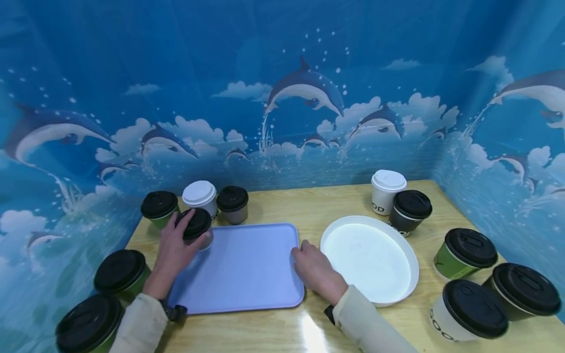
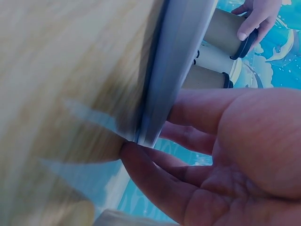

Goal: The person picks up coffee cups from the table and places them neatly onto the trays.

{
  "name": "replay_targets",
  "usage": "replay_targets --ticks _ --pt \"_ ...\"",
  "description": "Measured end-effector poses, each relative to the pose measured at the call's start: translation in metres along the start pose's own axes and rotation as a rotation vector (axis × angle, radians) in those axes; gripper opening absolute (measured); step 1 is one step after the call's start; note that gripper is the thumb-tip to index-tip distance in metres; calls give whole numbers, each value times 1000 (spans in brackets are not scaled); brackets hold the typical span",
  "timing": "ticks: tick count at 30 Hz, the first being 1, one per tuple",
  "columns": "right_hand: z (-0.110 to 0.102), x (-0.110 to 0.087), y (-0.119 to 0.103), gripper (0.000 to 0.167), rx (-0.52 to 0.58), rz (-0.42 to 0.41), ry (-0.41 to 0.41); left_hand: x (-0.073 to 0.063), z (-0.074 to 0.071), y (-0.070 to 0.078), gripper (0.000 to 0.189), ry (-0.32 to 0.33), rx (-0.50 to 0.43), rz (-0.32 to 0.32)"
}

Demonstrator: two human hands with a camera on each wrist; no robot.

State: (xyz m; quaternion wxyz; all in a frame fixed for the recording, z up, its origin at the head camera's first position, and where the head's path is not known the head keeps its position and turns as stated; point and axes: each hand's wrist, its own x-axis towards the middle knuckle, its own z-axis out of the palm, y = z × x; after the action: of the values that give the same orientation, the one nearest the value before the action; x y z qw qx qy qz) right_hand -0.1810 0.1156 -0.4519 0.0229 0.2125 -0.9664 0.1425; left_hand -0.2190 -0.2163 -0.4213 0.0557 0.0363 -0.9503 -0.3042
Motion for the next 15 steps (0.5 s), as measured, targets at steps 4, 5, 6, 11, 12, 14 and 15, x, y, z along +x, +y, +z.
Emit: replay_targets --ticks 4,5,6,11,12,14,15 --pt "0 1 -1 13 -8 9 -13 -2 0 -2 81 -34 -1 0" --pt "-1 1 -2 14 -8 13 -15 -2 0 -2 80 -38 -4 -2" --pt "-1 1 -2 14 -8 15 -18 -2 0 -2 80 -42 -6 -3" --pt "-1 1 -2 14 -11 13 -24 -2 0 -3 77 -43 -11 0" --pt "0 1 -2 14 -16 11 -24 -1 0 -4 76 -41 -12 5" --pt "0 0 -2 13 -24 8 -23 -1 0 -4 77 -36 -22 7" --pt "0 1 -3 13 -26 7 -22 -1 0 -5 77 -28 -28 12"
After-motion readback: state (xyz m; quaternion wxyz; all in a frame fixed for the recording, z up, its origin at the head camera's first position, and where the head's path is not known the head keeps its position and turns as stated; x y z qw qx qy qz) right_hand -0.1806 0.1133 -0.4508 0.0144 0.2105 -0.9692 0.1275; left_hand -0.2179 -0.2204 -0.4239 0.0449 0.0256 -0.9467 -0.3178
